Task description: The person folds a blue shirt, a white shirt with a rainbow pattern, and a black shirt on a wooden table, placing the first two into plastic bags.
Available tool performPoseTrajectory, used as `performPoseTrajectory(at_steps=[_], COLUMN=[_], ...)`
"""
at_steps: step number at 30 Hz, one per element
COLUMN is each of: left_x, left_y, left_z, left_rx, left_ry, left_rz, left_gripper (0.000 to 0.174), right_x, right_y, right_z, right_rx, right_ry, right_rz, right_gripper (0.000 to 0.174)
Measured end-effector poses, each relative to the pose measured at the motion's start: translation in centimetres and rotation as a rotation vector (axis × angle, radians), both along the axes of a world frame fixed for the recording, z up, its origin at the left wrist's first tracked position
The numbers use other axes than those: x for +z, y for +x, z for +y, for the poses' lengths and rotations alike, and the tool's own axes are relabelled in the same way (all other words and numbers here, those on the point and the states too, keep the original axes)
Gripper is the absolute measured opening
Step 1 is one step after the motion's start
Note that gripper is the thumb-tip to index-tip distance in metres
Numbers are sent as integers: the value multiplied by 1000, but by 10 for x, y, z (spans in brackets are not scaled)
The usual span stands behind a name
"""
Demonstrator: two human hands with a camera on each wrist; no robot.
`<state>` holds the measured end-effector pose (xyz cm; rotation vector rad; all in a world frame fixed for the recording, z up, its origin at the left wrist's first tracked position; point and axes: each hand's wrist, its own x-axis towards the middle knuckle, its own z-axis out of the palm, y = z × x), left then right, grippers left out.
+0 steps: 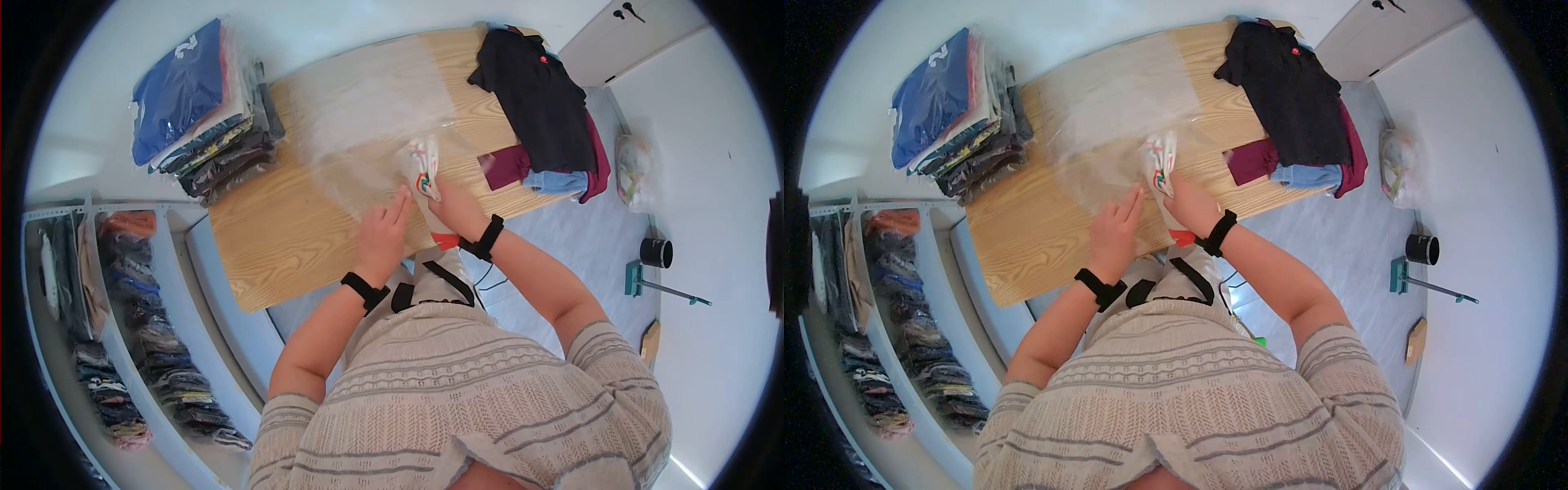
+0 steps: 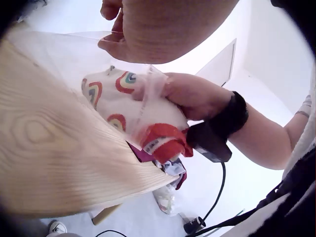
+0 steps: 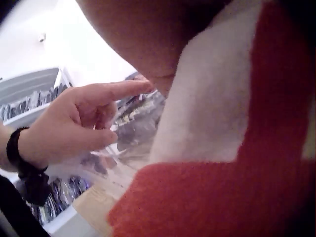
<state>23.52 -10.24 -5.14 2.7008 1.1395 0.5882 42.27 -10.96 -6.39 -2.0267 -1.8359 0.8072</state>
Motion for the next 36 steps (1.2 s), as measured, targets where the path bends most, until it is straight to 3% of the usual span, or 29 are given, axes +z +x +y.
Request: performPoseTrajectory(at_steps=[3, 5, 13, 15, 18, 20, 21, 23, 27, 29, 30, 32, 33, 35, 36], left_x=[3, -2, 1, -5, -18, -26, -27, -27, -31, -31, -31, -35, -37, -40, -40], left_y=[4, 7, 21, 23, 22, 20, 19, 17, 15, 13, 11, 8, 6, 3, 1], left_z=[-5, -7, -20, -20, -16, -15, -13, -13, -15, -15, -15, -13, -13, -12, -11], left_rx=[-26, -22, -53, -76, -44, -46, -49, -66, -54, -52, -49, -44, -39, -40, -40], left_ry=[28, 49, 75, 41, 11, 1, -9, -16, 7, -52, -110, -93, -74, -62, -49], left_rz=[38, 34, 98, -42, 22, 35, 51, 72, 59, 52, 44, 35, 25, 19, 12], left_gripper=[56, 56, 52, 54, 52, 51, 51, 51, 54, 54, 55, 54, 53, 53, 54], right_x=[7, -2, -25, -35, -64, -103, -116, -130, -118, -123, -117, -95, -87, -75, -68], right_y=[-5, -1, -20, -23, -21, -7, -3, 2, 10, 7, 3, -8, -11, -16, -17], right_z=[5, 14, 47, 50, 50, 47, 47, 45, 42, 39, 36, 27, 22, 18, 20], right_rx=[89, -73, -462, -547, -641, -693, -688, -879, -702, -834, -834, -794, -794, -456, -454], right_ry=[11, 99, 33, -1, 70, 82, 84, -70, -222, -198, -199, 1, -1, 351, 352], right_rz=[-19, -4, -102, -90, 135, 474, 474, 807, 700, 1188, 1188, 768, 768, -170, -168], right_gripper=[28, 26, 32, 35, 45, 56, 56, 56, 51, 41, 41, 41, 41, 42, 42])
